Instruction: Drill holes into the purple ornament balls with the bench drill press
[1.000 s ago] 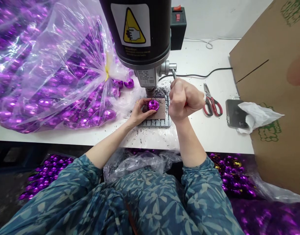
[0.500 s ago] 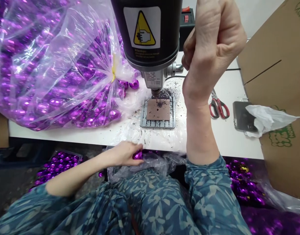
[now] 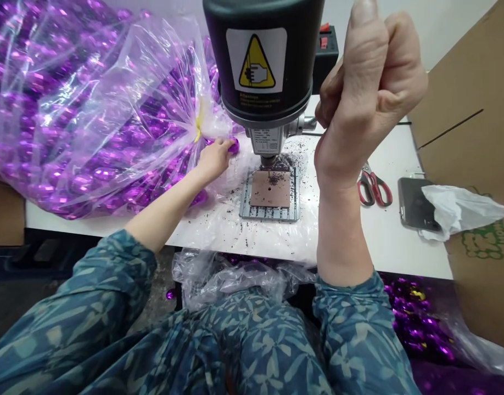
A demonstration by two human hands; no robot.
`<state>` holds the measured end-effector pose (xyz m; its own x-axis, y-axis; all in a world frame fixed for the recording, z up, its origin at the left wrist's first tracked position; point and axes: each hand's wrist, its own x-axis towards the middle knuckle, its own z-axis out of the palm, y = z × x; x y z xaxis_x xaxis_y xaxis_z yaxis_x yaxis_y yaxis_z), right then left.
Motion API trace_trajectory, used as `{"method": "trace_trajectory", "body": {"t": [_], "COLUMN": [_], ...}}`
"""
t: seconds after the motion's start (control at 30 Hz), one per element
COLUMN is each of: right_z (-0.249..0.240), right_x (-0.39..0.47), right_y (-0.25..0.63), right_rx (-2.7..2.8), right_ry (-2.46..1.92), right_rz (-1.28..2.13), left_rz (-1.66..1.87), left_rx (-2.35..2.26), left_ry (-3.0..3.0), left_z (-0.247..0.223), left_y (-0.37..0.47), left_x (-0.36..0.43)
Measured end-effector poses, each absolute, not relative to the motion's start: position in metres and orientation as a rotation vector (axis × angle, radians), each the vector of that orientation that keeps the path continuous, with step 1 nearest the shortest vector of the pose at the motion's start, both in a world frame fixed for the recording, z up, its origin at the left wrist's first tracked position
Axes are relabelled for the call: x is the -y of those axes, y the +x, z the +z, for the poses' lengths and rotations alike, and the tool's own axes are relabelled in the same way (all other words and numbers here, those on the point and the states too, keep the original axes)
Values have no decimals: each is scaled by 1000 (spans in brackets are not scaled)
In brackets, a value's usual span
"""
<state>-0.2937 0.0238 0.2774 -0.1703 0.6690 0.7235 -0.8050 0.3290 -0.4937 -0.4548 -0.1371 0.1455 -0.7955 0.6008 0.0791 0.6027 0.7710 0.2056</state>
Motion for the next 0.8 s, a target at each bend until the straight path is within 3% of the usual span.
{"method": "trace_trajectory", "body": {"t": [0.1,0.2,0.4,0.5,0.8], "right_z": [276,274,266,265,265], "right_x": [-24,-25,-30,-31,-32], "right_y": [-290,-289,-296,-299,-303], "right_rx": [1180,1198,1192,1119,1108], "right_ry": [140,153,267,315,298], "right_rz": [1286,1264,1212,1244,1247], "left_rz": [-275,-490,-1835,-2204,-2399], "left_rx": [2998,2960,2668,2559,2469], "left_ry": [-1056,-1149,-1020,-1119,-1174], "left_z": [132,120,112,117,87], "left_y": [-484,-497,-481,-450,-387], "left_x": [115,113,138,156,149]}}
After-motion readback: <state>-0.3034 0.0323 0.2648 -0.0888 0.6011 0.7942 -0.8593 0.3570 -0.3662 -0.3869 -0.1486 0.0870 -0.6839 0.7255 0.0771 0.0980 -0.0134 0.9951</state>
